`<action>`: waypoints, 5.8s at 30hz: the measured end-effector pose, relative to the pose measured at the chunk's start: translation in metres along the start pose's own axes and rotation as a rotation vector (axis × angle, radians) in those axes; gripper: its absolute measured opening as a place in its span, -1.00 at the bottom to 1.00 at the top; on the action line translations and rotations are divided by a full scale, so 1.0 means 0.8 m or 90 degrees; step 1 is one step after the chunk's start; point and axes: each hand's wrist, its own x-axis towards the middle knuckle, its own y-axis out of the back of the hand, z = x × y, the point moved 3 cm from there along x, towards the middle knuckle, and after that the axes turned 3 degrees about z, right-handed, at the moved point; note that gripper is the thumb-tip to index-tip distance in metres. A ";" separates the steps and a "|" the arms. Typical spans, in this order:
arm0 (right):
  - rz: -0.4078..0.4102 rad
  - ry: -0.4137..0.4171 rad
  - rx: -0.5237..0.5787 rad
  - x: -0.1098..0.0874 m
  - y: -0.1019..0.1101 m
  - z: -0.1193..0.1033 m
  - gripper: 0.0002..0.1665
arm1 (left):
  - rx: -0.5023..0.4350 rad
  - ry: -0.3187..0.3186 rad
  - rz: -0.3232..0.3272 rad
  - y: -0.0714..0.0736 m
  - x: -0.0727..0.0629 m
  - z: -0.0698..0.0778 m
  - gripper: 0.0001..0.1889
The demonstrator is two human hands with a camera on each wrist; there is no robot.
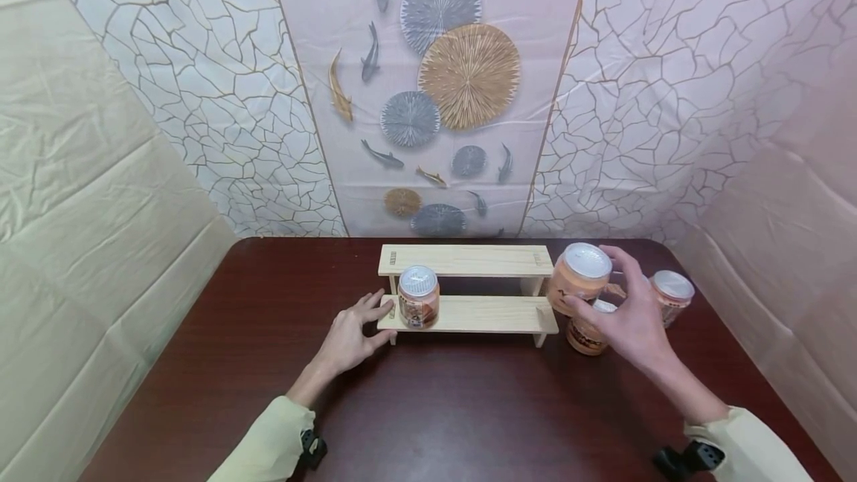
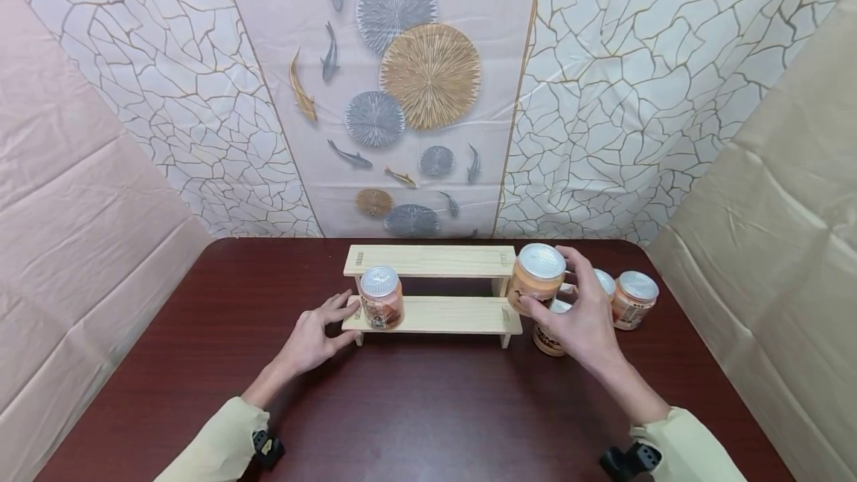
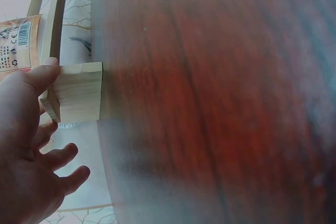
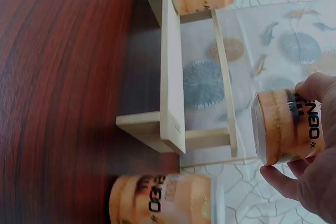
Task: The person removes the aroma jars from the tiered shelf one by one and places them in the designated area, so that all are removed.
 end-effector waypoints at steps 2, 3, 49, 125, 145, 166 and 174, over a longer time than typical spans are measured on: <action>0.007 -0.008 -0.011 0.000 0.007 0.000 0.02 | 0.001 -0.002 0.001 0.000 0.000 0.000 -0.44; 0.008 -0.013 -0.012 0.000 0.011 0.000 0.02 | 0.003 -0.003 0.001 0.000 0.000 0.000 -0.44; 0.118 -0.164 -0.078 -0.029 0.095 0.066 0.01 | -0.005 0.005 -0.003 -0.001 0.000 -0.001 -0.44; 0.039 -0.203 -0.112 -0.086 0.058 0.145 0.06 | -0.003 -0.014 0.010 -0.002 0.001 -0.002 -0.45; 0.037 -0.209 -0.075 -0.092 0.055 0.152 0.06 | 0.000 -0.007 0.008 -0.001 0.000 0.001 -0.45; 0.197 0.201 -0.073 -0.044 0.027 0.053 -0.34 | -0.004 -0.007 0.008 -0.001 -0.002 -0.002 -0.45; 0.087 0.201 0.017 -0.014 -0.020 0.018 -0.45 | -0.003 -0.006 0.010 -0.002 -0.003 -0.003 -0.45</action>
